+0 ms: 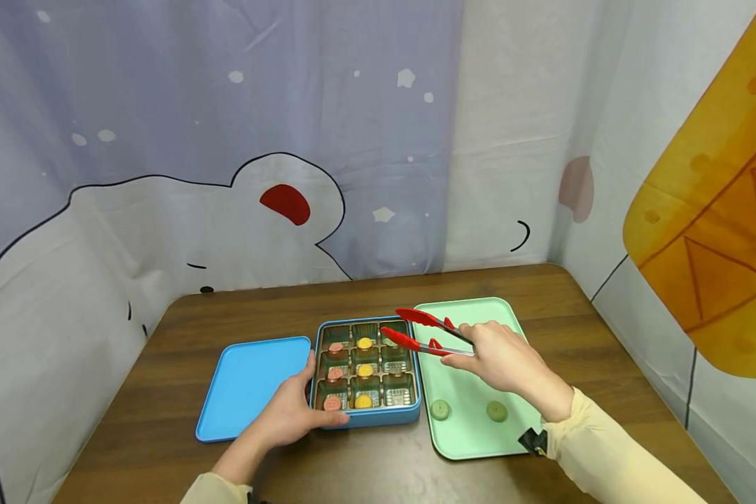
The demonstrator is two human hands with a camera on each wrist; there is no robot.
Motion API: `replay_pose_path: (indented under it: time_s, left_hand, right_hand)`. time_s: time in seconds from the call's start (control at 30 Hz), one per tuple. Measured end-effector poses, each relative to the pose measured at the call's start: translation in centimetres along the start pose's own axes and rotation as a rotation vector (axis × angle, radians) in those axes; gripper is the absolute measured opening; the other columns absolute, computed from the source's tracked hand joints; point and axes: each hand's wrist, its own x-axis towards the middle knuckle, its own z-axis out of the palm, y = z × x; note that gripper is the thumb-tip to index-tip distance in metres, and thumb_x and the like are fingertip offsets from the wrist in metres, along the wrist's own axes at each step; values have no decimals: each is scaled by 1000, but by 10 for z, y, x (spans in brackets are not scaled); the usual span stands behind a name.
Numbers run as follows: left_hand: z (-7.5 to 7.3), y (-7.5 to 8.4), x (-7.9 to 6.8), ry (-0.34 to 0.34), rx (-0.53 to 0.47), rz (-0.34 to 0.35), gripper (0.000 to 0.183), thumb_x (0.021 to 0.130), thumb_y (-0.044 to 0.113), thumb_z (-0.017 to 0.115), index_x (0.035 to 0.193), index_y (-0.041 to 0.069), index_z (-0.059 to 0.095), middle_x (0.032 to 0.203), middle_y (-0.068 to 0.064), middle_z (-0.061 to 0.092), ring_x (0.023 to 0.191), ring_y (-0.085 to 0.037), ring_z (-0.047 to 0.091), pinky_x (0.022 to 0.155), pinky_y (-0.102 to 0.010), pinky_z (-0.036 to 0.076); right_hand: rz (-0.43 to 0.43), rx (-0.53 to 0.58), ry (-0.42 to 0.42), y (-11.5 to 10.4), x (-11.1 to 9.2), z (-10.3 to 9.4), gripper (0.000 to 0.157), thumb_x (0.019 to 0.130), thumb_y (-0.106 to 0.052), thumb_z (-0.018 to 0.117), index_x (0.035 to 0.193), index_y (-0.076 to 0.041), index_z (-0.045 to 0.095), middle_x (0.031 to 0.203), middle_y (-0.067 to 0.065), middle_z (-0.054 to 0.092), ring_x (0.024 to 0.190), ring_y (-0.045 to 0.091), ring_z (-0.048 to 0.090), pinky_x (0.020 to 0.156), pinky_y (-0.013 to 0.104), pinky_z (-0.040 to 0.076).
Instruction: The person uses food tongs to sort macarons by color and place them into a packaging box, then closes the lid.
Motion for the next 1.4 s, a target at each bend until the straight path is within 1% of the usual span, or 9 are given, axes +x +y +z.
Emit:
replay_pose_path:
  time_s: [0.13,0.27,0.47,0.73,0.93,1.0,1.07,1.23,1.4]
  left_hand:
    - [1,0,0,-1,3,0,142,71,40,101,166,-8,7,147,-17,60,139,-33,51,111,-54,42]
    - [1,0,0,-2,5,-4,142,71,41,101,166,-7,7,149,-19,57,143,-36,47,112,-55,41]
    - [2,0,0,-4,9,-12,142,72,41,100,166,-7,6,145,-17,61,141,-36,49,111,-55,42]
    - [1,0,0,-5,5,2,141,73,42,99,167,-4,5,145,-15,61,140,-36,49,111,-56,43]
    - [-1,1,-1,-14,-12,-3,141,73,39,100,167,-5,3,138,-10,67,133,-31,57,108,-52,45]
    - [-1,2,-1,-17,-13,-7,141,73,39,100,167,-5,3,137,-9,68,134,-30,57,108,-51,45]
    - [0,2,0,-25,-21,-9,141,74,39,100,166,-5,2,133,-8,70,131,-30,60,106,-50,47]
    - [0,1,1,-29,-24,-20,143,73,40,100,167,-5,2,127,-6,73,119,-24,67,102,-47,51]
    - [0,-2,0,-24,3,-5,142,74,42,99,167,-5,2,136,-9,69,127,-28,62,104,-49,49]
  right_hand:
    - [16,-1,-3,1,-3,-1,35,91,-45,83,81,-20,60,57,-5,45,54,14,42,51,33,36]
    - [37,-1,-11,1,-8,-4,34,91,-45,82,84,-19,62,59,-4,47,55,15,43,51,34,38]
    - [56,-12,-16,7,-24,-11,35,92,-51,80,91,-18,66,60,-6,48,55,13,45,51,36,39]
    - [83,-14,10,25,-59,-15,38,92,-52,80,96,-17,67,56,-9,45,51,11,43,49,33,36]
    - [96,-22,32,37,-89,-14,39,91,-55,80,86,-22,59,57,-10,41,51,7,37,49,29,32]
    - [101,-16,33,40,-99,-14,39,91,-56,79,86,-24,58,58,-11,40,51,5,36,49,28,32]
    - [109,-14,37,41,-108,-13,37,91,-56,79,89,-24,61,59,-12,40,52,3,36,49,27,33]
    - [113,-28,49,45,-129,-12,35,90,-57,80,92,-25,63,63,-17,39,57,1,39,52,26,35]
    - [117,-60,49,47,-144,-12,36,91,-59,78,94,-25,64,65,-21,41,64,2,45,59,29,40]
